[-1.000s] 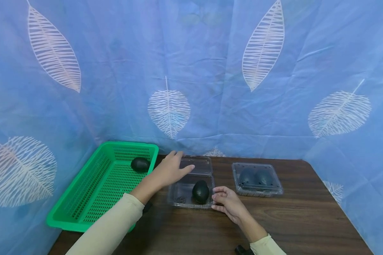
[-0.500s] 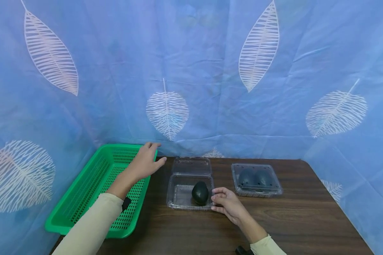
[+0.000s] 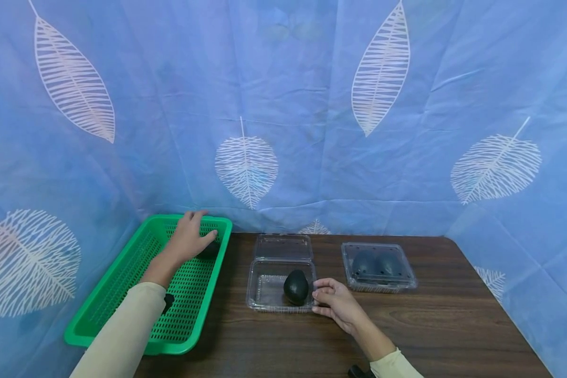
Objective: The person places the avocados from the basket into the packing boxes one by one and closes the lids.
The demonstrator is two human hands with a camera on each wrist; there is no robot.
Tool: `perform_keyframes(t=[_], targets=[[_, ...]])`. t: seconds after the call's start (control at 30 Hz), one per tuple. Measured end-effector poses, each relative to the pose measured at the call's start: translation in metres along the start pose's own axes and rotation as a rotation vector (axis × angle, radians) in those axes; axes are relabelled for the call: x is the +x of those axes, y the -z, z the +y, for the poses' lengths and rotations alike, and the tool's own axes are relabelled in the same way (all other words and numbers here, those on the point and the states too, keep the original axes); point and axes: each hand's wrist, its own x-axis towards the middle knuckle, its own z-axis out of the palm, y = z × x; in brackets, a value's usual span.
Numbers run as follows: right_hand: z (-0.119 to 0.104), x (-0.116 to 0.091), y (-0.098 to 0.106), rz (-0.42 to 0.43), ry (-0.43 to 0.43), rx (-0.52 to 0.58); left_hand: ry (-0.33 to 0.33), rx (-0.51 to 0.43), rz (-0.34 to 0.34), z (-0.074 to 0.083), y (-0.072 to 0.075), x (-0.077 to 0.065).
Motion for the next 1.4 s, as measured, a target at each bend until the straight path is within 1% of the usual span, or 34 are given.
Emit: perform_keyframes(t=[0.17,0.3,0.43,0.57,0.73,0.87,1.1,1.2,1.4], targets=[[0.000,0.000,0.001,-0.001,0.002,-0.001,0.037,0.053,-0.028,-0.019,-0.005,0.006],[-0.001,0.000,0.001,-0.003,0.000,-0.001,0.066,0.121,-0.080,-0.031,-0.012,0.009],[-0.001,0.000,0.001,-0.005,-0.003,0.001,0.071,0.181,-0.126,-0.041,-0.023,0.012],[-0.001,0.000,0.001,-0.008,-0.001,-0.002,0.061,0.215,-0.149,-0.048,-0.034,0.015],[-0.001,0.000,0.001,-0.011,0.000,-0.002,0.064,0.223,-0.175,-0.051,-0.045,0.019],[-0.001,0.000,0.001,-0.005,-0.009,0.000,0.068,0.212,-0.177,-0.051,-0.052,0.021],[-0.001,0.000,0.001,0.002,-0.017,0.006,0.074,0.159,-0.181,-0.056,-0.060,0.017],[-0.002,-0.001,0.001,-0.003,-0.015,0.005,0.075,0.130,-0.171,-0.058,-0.062,0.017],[-0.001,-0.001,0.002,-0.001,-0.013,0.003,0.064,0.123,-0.164,-0.060,-0.067,0.018]])
